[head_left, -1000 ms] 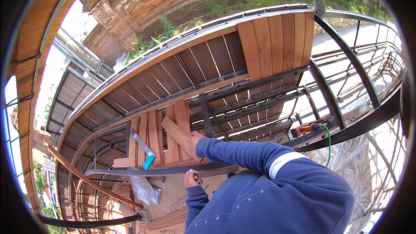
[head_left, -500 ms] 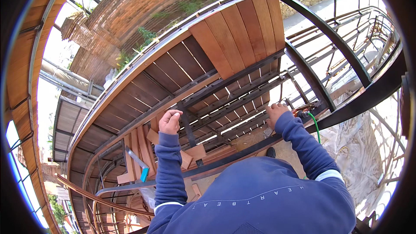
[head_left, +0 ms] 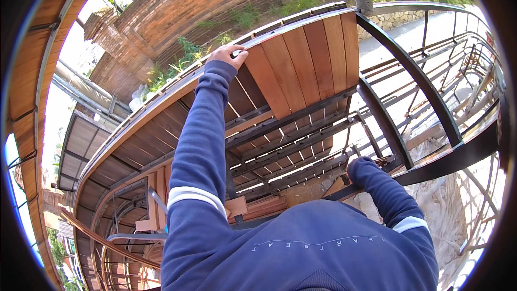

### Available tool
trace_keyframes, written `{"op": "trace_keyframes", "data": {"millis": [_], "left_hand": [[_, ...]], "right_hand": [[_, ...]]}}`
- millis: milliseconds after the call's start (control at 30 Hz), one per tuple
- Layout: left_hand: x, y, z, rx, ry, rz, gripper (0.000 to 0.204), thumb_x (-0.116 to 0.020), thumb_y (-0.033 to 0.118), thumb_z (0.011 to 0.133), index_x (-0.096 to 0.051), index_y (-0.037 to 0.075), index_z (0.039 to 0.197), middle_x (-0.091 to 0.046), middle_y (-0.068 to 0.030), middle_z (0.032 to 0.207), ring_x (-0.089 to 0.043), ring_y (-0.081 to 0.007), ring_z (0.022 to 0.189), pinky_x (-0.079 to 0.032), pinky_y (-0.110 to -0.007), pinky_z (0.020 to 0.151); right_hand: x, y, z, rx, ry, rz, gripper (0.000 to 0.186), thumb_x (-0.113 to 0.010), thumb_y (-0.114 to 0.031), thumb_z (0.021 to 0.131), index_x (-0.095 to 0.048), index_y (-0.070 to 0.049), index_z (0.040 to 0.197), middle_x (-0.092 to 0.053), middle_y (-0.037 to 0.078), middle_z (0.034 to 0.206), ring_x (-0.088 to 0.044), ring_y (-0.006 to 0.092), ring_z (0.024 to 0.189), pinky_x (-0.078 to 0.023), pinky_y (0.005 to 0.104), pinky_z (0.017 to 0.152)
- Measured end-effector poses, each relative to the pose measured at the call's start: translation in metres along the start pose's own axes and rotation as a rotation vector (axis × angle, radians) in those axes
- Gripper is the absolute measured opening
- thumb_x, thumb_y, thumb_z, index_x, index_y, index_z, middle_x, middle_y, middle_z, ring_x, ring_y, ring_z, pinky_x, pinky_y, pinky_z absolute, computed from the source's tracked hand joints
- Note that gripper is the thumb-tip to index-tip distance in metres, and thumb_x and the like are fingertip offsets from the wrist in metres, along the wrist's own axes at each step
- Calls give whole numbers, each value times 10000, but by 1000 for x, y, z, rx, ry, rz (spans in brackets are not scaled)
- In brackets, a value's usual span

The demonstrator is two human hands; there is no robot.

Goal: The person places wooden planks onto a metal frame, marks them for alignment with a tool, and secures them using a pneumatic nail gun.

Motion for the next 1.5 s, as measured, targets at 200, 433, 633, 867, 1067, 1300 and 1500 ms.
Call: {"op": "trace_keyframes", "data": {"millis": [200, 433, 633, 867, 1067, 1300, 1500], "left_hand": [[-3, 4, 2, -117, 70, -82, 271, -732, 364, 873, -768, 152, 1036, -717, -87, 959, -674, -228, 821, -527, -343, 783], [-10, -7, 7, -64, 35, -212, 244, -764, 289, 860, -756, 74, 975, -701, -74, 900, -652, -192, 787, -501, -313, 735], [-10, -13, 5, -91, 9, -245, 234, -763, 284, 862, -762, 76, 970, -712, -68, 892, -661, -179, 815, -500, -303, 752], [-7, -18, 8, -52, -11, -372, 263, -755, 315, 876, -776, 98, 1024, -737, -71, 941, -670, -169, 888, -505, -290, 828], [43, -71, 11, 208, 311, -379, 342, -702, 409, 877, -762, 72, 870, -719, -86, 741, -674, -192, 695, -523, -329, 684], [52, -101, -13, 326, 486, -115, 389, -668, 433, 858, -701, 58, 764, -693, -184, 806, -672, -350, 767, -524, -415, 728], [53, -98, -21, 242, 646, -153, 380, -657, 394, 868, -672, 31, 757, -656, -165, 741, -638, -329, 702, -501, -409, 693]], "right_hand": [[-4, 0, 17, 10, 8, 55, 394, -607, -207, 921, -642, -102, 1298, -686, 144, 1235, -673, 336, 1110, -561, 514, 873], [-13, 20, 40, -46, 172, 247, 428, -538, -200, 966, -578, -97, 1379, -659, 156, 1283, -652, 331, 1158, -531, 443, 963], [60, 49, -57, -285, 393, 554, 582, -556, -214, 919, -402, 33, 1424, -706, 234, 1067, -690, 361, 1013, -551, 444, 873], [120, 76, -167, -64, 1104, 1153, 510, -632, -162, 780, -546, -5, 1258, -689, 237, 942, -694, 379, 887, -530, 431, 805], [198, 56, -241, 293, 1306, 1518, 165, -683, -51, 834, -597, -10, 969, -626, 65, 779, -582, 116, 657, -491, 297, 647], [289, 31, -226, 802, 1256, 1757, 362, -552, 41, 875, -516, 60, 1235, -585, 48, 792, -574, 102, 611, -492, 248, 575], [320, 22, -199, 851, 1347, 1795, 295, -539, 37, 884, -522, 57, 1178, -583, 60, 788, -577, 114, 608, -489, 255, 570]]}}
Point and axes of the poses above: each hand's wrist, its own z-axis towards the middle knuckle, its own x-axis out of the back of the hand, y = z × x, the point moved 7 cm from there along z, towards the middle knuckle
